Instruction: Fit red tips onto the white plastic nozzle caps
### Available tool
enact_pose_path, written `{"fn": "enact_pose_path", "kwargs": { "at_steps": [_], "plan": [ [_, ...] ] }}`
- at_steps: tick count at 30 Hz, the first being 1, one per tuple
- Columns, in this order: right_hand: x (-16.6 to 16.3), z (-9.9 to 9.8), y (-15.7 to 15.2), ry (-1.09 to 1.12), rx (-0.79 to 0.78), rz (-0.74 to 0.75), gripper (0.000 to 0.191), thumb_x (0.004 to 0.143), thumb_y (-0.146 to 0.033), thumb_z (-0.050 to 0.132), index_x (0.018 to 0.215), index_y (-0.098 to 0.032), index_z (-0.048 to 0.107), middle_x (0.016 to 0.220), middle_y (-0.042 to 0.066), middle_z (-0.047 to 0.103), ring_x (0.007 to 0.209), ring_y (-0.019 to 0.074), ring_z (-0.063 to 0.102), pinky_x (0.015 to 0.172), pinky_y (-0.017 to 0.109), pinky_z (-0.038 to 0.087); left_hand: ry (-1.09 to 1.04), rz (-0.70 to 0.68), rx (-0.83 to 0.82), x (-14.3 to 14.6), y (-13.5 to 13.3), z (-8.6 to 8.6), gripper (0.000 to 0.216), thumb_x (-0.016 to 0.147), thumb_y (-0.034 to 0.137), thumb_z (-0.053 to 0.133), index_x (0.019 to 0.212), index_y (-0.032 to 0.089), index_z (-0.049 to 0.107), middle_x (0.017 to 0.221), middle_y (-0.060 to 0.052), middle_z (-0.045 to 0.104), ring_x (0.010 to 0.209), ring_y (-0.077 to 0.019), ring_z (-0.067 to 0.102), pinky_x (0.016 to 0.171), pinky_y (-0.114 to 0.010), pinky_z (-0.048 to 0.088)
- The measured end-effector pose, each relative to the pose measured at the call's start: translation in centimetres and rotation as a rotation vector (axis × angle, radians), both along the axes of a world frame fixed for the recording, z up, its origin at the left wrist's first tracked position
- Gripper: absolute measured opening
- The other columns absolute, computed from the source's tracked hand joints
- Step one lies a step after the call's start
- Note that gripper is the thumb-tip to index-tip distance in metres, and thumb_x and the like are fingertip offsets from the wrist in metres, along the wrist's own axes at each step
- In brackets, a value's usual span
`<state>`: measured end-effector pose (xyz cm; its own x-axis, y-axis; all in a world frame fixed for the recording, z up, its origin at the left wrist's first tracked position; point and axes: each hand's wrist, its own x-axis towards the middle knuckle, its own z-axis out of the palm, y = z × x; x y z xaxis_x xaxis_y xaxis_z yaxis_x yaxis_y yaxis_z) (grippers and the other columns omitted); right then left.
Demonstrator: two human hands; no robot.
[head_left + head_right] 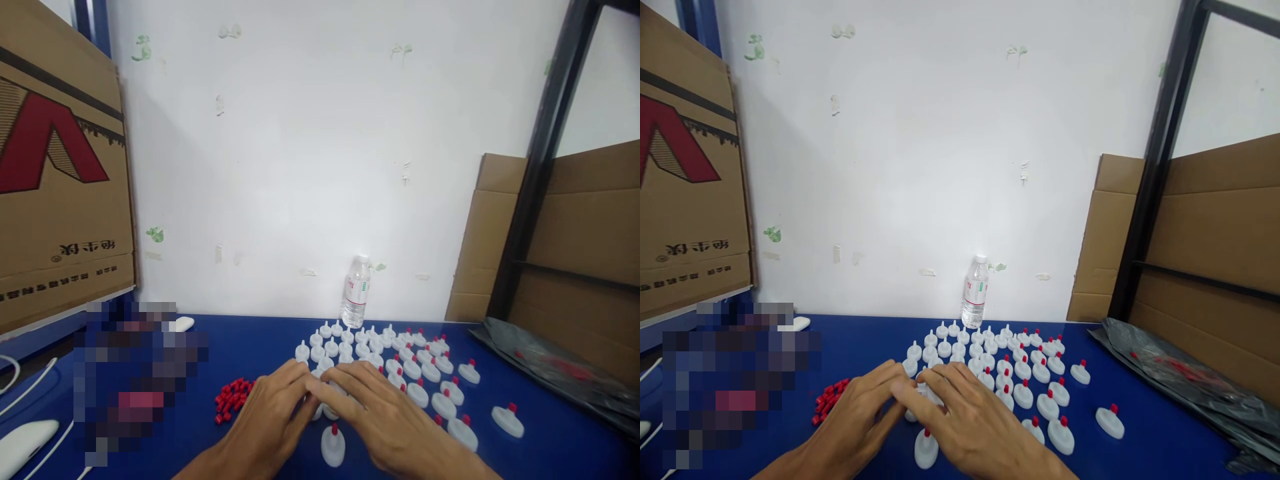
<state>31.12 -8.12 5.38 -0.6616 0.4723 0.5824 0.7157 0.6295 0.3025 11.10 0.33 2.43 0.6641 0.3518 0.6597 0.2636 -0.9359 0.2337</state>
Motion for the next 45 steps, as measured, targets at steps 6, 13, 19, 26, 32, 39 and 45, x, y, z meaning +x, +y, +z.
{"fn": "enact_pose_path", "kwargs": {
  "at_steps": [6, 13, 19, 26, 32, 39, 45],
  "plan": [
    [3.3, 0.4, 1.0, 0.098, -0.150, -0.113, 0.027, 0.097, -0.010, 0.045, 0.118, -0.020, 0.059, 0.114, 0.012, 0.066, 0.102, 0.0245, 0.064, 0.086, 0.040, 0.054, 0.165, 0.151, 0.043, -1.8, 2.0, 2.0, 0.029, 0.105, 0.024, 0.036, 0.096, 0.021, 0.064, 0.094, -0.002, 0.064, 0.091, -0.0199, 0.052, 0.087, -0.040, 0.038],
    [9.7, 1.0, 3.9, 0.208, -0.177, -0.564, 0.037, 0.108, -0.029, 0.033, 0.124, -0.019, 0.064, 0.117, 0.014, 0.069, 0.108, 0.0289, 0.065, 0.093, 0.046, 0.050, 0.454, 0.360, 0.032, -5.4, 6.4, 3.2, 0.035, 0.103, 0.027, 0.038, 0.085, 0.018, 0.067, 0.092, -0.008, 0.065, 0.096, -0.0271, 0.052, 0.090, -0.048, 0.037],
    [11.7, 0.5, 4.6, 0.152, -0.271, -0.658, 0.055, 0.110, -0.037, 0.024, 0.077, -0.021, 0.065, 0.076, 0.008, 0.070, 0.078, 0.0255, 0.065, 0.073, 0.037, 0.045, 0.471, 0.324, -0.045, -6.2, 6.6, 2.9, 0.027, 0.099, 0.036, 0.050, 0.082, 0.021, 0.065, 0.091, -0.004, 0.066, 0.093, -0.0240, 0.055, 0.088, -0.042, 0.040],
    [12.4, -0.7, 5.1, 0.084, -0.366, -0.685, 0.061, 0.110, -0.045, 0.022, 0.065, -0.022, 0.057, 0.070, 0.006, 0.065, 0.072, 0.0243, 0.063, 0.070, 0.035, 0.041, 0.449, 0.306, -0.025, -5.8, 6.5, 1.9, 0.015, 0.088, 0.026, 0.064, 0.073, 0.022, 0.065, 0.084, -0.004, 0.068, 0.087, -0.0240, 0.059, 0.082, -0.037, 0.043],
    [12.5, -0.6, 4.8, 0.095, -0.425, -0.677, 0.063, 0.109, -0.047, 0.019, 0.065, -0.022, 0.057, 0.068, 0.005, 0.065, 0.069, 0.0225, 0.063, 0.071, 0.034, 0.041, 0.413, 0.285, 0.022, -5.8, 6.6, 1.1, 0.017, 0.088, 0.020, 0.061, 0.072, 0.022, 0.063, 0.081, -0.002, 0.067, 0.085, -0.0224, 0.061, 0.084, -0.036, 0.043],
    [13.4, 1.3, 4.5, 0.202, -0.391, -0.791, 0.063, 0.109, -0.048, 0.015, 0.075, -0.021, 0.061, 0.078, 0.009, 0.071, 0.073, 0.0255, 0.066, 0.069, 0.034, 0.041, 0.360, 0.290, 0.043, -5.2, 5.8, 1.6, 0.012, 0.090, 0.021, 0.052, 0.082, 0.022, 0.059, 0.089, -0.003, 0.064, 0.088, -0.0226, 0.057, 0.085, -0.037, 0.042],
    [14.5, -0.5, 5.4, 0.198, -0.473, -0.811, 0.070, 0.107, -0.054, 0.015, 0.064, -0.022, 0.060, 0.069, 0.008, 0.070, 0.070, 0.0261, 0.068, 0.068, 0.035, 0.044, 0.363, 0.296, 0.009, -4.4, 5.1, 2.2, 0.008, 0.089, 0.020, 0.048, 0.088, 0.022, 0.056, 0.092, -0.002, 0.062, 0.088, -0.0217, 0.055, 0.085, -0.037, 0.043]
  ]
}}
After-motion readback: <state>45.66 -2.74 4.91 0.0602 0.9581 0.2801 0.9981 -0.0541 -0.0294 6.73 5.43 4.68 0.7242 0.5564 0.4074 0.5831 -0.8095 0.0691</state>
